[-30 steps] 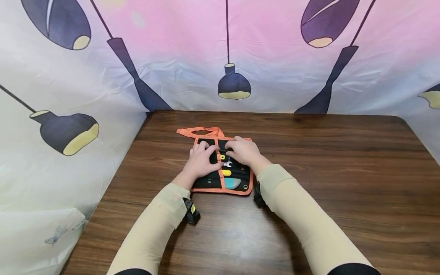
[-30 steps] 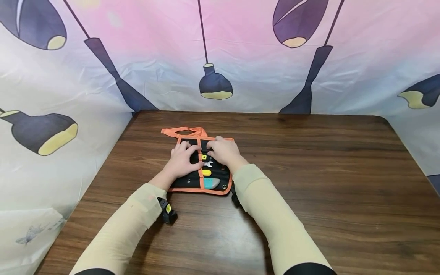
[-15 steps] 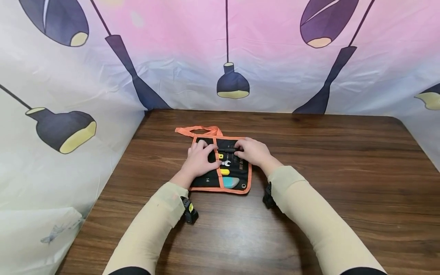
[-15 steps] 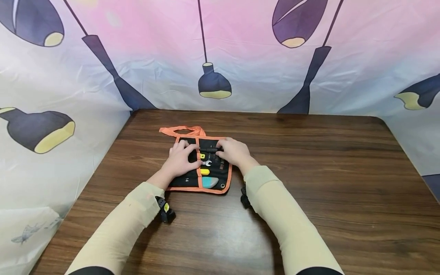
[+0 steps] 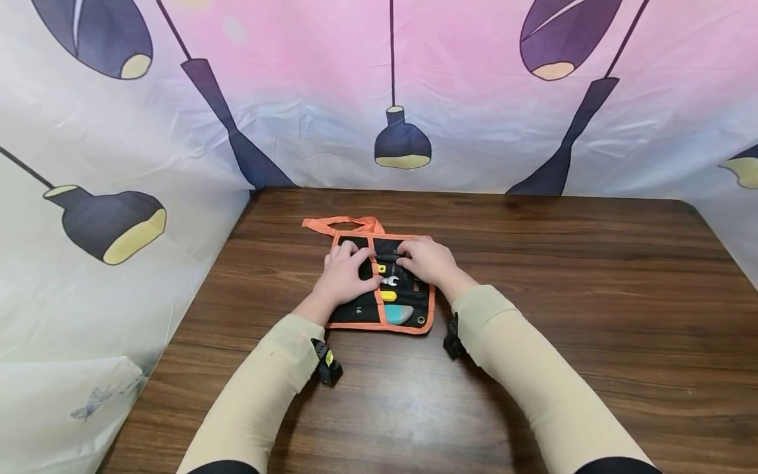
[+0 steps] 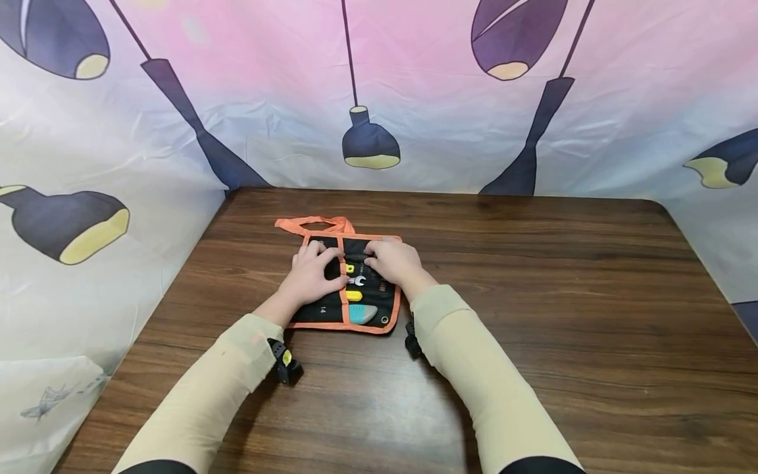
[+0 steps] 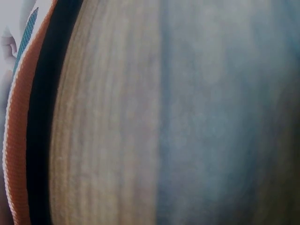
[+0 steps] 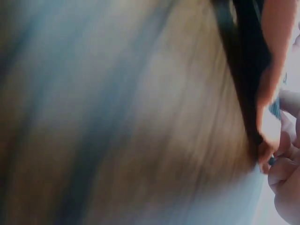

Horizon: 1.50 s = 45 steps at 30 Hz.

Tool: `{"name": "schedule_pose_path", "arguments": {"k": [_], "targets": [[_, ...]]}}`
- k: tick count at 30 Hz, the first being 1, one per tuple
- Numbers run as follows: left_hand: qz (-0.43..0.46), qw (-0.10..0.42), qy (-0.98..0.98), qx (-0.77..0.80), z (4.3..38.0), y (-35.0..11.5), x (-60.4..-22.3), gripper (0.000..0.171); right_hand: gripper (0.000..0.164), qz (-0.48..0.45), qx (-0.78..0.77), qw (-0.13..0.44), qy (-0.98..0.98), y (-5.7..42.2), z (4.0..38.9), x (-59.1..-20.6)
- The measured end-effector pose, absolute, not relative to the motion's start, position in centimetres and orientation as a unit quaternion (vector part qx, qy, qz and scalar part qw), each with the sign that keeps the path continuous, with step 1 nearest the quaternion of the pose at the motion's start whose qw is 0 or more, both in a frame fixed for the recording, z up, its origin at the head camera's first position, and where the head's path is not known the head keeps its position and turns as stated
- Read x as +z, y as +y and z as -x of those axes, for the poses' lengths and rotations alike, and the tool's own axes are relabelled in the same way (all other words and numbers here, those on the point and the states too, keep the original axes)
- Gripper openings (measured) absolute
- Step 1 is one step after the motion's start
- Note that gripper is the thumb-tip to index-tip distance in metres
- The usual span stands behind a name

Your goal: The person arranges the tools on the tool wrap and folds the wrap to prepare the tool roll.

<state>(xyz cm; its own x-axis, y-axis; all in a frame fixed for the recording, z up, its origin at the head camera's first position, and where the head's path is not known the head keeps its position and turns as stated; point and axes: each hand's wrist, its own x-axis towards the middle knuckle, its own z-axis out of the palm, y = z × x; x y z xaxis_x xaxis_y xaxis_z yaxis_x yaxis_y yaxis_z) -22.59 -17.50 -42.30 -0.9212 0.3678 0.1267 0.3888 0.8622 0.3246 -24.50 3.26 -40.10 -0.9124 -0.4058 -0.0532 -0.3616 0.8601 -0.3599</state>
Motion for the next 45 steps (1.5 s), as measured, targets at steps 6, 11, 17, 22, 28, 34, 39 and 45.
{"name": "schedule_pose_path", "arguments": {"k": [6, 11, 17, 22, 28, 34, 39, 45], "targets": [[0.201, 0.034, -0.962, -0.181, 22.5, -17.5, -42.3, 0.055, 0.027, 0.189, -0.199, 0.073, 0.959, 2.3, 24.6, -40.3], [0.193, 0.031, -0.962, -0.189, 22.4, -17.5, -42.2, 0.056, 0.026, 0.177, -0.205, 0.075, 0.960, 2.0, 24.6, -40.4], [0.191, 0.033, -0.964, -0.183, 22.4, -17.5, -42.2, 0.059, 0.027, 0.177, -0.207, 0.077, 0.959, 2.0, 24.7, -40.4], [0.201, 0.043, -0.961, -0.184, 22.3, -17.4, -42.2, 0.059, 0.026, 0.177, -0.211, 0.069, 0.959, 1.8, 24.6, -40.4], [0.208, 0.047, -0.961, -0.177, 22.3, -17.5, -42.2, 0.058, 0.025, 0.187, -0.219, 0.062, 0.956, 1.2, 24.7, -40.5], [0.220, 0.035, -0.960, -0.171, 22.5, -17.3, -42.2, 0.060, 0.024, 0.175, -0.233, 0.066, 0.954, 0.6, 25.2, -40.5], [0.219, 0.023, -0.962, -0.164, 22.6, -17.3, -42.2, 0.063, 0.023, 0.166, -0.256, 0.075, 0.949, -0.1, 25.4, -40.6], [0.210, 0.019, -0.966, -0.147, 22.5, -17.7, -42.2, 0.067, 0.021, 0.160, -0.265, 0.077, 0.948, -0.8, 25.4, -40.8]]}}
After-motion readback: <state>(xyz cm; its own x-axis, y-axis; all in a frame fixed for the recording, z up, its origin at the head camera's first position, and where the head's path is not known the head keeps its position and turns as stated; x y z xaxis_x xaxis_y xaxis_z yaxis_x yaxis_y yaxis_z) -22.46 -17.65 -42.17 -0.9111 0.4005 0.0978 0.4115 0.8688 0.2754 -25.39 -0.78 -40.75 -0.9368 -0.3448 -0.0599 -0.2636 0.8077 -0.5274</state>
